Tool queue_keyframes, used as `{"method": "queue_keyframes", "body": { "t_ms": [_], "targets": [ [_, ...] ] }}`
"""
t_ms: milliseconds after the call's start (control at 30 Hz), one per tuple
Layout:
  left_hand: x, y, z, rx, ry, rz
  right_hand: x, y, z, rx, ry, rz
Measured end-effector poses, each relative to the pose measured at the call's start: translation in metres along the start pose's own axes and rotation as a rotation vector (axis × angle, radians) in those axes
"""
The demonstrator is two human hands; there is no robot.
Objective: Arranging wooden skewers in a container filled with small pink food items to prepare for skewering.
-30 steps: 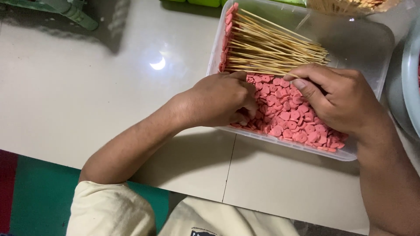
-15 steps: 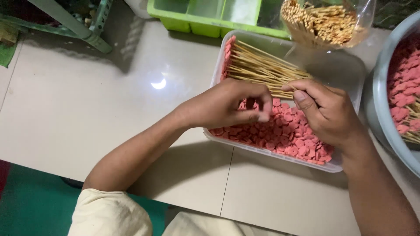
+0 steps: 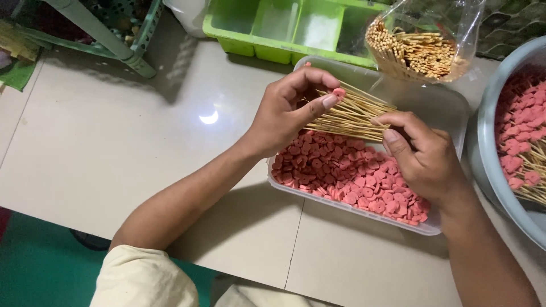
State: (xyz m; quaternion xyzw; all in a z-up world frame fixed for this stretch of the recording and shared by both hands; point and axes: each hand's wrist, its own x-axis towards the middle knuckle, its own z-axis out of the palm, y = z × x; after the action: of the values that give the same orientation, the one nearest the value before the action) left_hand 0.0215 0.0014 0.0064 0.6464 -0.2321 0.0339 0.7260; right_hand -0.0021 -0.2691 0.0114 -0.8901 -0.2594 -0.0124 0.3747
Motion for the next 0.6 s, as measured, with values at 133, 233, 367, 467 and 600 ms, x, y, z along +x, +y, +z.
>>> {"method": "queue_keyframes", "body": {
  "t_ms": [133, 233, 367, 467, 600],
  "targets": [
    [0.0006, -0.0020, 0.0005, 0.057, 0.021, 0.051, 0.0027, -0.0008, 0.0001, -0.022, -0.009, -0.055],
    [-0.0007, -0.0003, 0.0002, 0.033, 0.008, 0.024, 0.0021, 0.0027, 0.0020, -0.028, -0.009, -0.068],
    [0.0002, 0.0019, 0.0010, 0.105, 0.013, 0.060, 0.0014, 0.0023, 0.0020, -0.032, -0.007, 0.006],
    [0.0002, 0.0013, 0.0011, 0.146, 0.012, 0.065, 0.0026, 0.0005, 0.0010, -0.046, -0.009, -0.015],
    [0.0015, -0.0056, -0.0009, 0.224, 0.011, 0.117, 0.0037, 0.0027, 0.0021, -0.082, 0.010, -0.008]
  ]
}}
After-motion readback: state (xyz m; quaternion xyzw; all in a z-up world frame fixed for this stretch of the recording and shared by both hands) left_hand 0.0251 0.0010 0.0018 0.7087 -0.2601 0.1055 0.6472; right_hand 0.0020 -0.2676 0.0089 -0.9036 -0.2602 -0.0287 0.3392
